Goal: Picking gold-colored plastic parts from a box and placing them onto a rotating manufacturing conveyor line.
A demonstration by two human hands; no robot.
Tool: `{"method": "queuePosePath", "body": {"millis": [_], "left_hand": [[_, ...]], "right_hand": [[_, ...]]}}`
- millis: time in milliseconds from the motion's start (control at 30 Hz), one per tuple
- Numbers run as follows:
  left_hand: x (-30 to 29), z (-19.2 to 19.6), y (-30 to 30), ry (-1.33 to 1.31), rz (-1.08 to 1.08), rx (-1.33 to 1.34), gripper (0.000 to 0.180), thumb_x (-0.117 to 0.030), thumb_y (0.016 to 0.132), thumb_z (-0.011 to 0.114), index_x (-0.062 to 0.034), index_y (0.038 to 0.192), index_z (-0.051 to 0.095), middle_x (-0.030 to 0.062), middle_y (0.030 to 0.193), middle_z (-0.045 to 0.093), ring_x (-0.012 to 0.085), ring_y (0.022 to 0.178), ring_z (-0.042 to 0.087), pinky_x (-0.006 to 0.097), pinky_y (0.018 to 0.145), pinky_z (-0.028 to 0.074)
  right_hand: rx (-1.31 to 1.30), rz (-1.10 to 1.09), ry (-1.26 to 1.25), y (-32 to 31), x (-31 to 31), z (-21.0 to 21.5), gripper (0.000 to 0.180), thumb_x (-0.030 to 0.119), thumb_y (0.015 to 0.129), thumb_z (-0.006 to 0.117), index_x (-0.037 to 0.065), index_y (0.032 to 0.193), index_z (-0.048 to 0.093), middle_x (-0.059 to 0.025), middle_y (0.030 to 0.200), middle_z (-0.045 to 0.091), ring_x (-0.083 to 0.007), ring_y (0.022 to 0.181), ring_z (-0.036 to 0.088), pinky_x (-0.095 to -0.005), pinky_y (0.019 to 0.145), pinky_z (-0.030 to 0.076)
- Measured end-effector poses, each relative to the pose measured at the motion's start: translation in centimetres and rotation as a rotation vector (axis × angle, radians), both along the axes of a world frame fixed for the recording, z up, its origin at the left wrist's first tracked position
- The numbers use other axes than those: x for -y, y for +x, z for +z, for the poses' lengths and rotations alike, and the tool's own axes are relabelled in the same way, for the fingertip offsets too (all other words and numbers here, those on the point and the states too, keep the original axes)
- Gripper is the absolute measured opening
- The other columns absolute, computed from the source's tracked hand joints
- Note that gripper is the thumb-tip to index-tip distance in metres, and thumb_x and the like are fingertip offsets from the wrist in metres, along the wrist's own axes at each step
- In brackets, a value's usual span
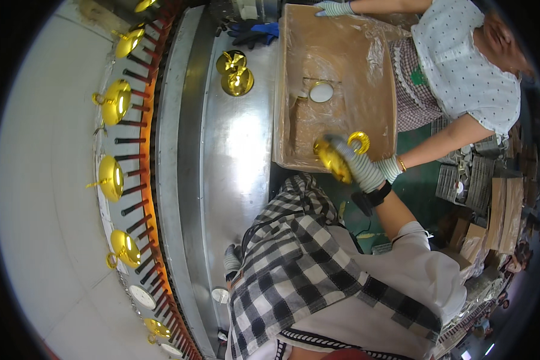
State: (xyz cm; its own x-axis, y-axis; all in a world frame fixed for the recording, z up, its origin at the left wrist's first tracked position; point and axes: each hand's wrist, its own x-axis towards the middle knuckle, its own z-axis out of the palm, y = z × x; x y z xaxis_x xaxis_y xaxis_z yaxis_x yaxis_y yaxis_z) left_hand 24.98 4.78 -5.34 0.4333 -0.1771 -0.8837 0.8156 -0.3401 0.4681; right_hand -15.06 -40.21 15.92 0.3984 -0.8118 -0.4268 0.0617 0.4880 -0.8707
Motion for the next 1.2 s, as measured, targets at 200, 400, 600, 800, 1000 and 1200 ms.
{"method": "queuePosePath", "body": {"millis": [200, 400, 600, 800, 1000, 1200], "left_hand": [[3.6, -0.2, 0.0, 0.073, -0.174, -0.013, 0.039, -0.027, 0.101, 0.064, -0.0028, 0.131, 0.061, 0.0190, 0.114, 0.073, 0.0291, 0.103, 0.072, 0.039, 0.086, 0.062], [2.9, -0.8, 0.0, 0.119, -0.267, 0.019, 0.038, -0.025, 0.102, 0.060, -0.0004, 0.131, 0.061, 0.0197, 0.113, 0.073, 0.0292, 0.101, 0.072, 0.040, 0.085, 0.061], [-2.2, -3.9, -0.5, 0.186, -0.704, 0.295, 0.039, -0.027, 0.102, 0.057, 0.0023, 0.128, 0.064, 0.0190, 0.114, 0.074, 0.0297, 0.103, 0.071, 0.041, 0.091, 0.057], [-2.8, -5.6, -1.8, 0.171, -0.887, 0.492, 0.040, -0.028, 0.103, 0.054, 0.0027, 0.125, 0.065, 0.0183, 0.112, 0.074, 0.0290, 0.098, 0.070, 0.041, 0.089, 0.056], [-2.5, -5.6, -3.6, 0.033, -0.469, 0.208, 0.034, -0.026, 0.101, 0.057, 0.0011, 0.119, 0.066, 0.0174, 0.106, 0.075, 0.0304, 0.095, 0.071, 0.045, 0.085, 0.056], [0.4, -1.0, -4.4, 0.222, -1.319, 1.028, 0.030, -0.024, 0.102, 0.059, -0.0014, 0.121, 0.066, 0.0135, 0.106, 0.074, 0.0268, 0.096, 0.071, 0.040, 0.086, 0.057]], "right_hand": [[-0.070, -0.391, 0.046, -3.4, 4.7, -4.1, 0.054, 0.042, 0.103, 0.062, 0.002, 0.140, 0.060, -0.0064, 0.130, 0.065, -0.0148, 0.118, 0.060, -0.0289, 0.105, 0.047], [-0.084, -0.390, 0.135, -2.2, 7.5, -3.4, 0.049, 0.040, 0.103, 0.063, 0.004, 0.136, 0.062, -0.0043, 0.124, 0.066, -0.0121, 0.112, 0.060, -0.0268, 0.100, 0.048], [0.030, -0.266, 0.075, 1.5, 7.1, -1.4, 0.050, 0.039, 0.102, 0.065, 0.004, 0.138, 0.061, -0.0058, 0.126, 0.066, -0.0138, 0.114, 0.062, -0.0278, 0.102, 0.048], [-0.003, -0.291, 0.051, 0.0, 6.3, -2.0, 0.048, 0.038, 0.103, 0.063, 0.003, 0.136, 0.062, -0.0075, 0.127, 0.065, -0.0155, 0.114, 0.061, -0.0299, 0.100, 0.050], [-0.127, -0.217, 0.163, -1.7, 5.0, -3.0, 0.046, 0.045, 0.099, 0.066, 0.007, 0.124, 0.068, -0.0041, 0.106, 0.070, -0.0125, 0.090, 0.065, -0.0263, 0.076, 0.054], [-0.234, -0.164, 0.274, -2.2, 6.2, -11.2, 0.047, 0.039, 0.101, 0.065, 0.002, 0.129, 0.065, -0.0090, 0.111, 0.070, -0.0175, 0.098, 0.066, -0.0300, 0.090, 0.054]]}}
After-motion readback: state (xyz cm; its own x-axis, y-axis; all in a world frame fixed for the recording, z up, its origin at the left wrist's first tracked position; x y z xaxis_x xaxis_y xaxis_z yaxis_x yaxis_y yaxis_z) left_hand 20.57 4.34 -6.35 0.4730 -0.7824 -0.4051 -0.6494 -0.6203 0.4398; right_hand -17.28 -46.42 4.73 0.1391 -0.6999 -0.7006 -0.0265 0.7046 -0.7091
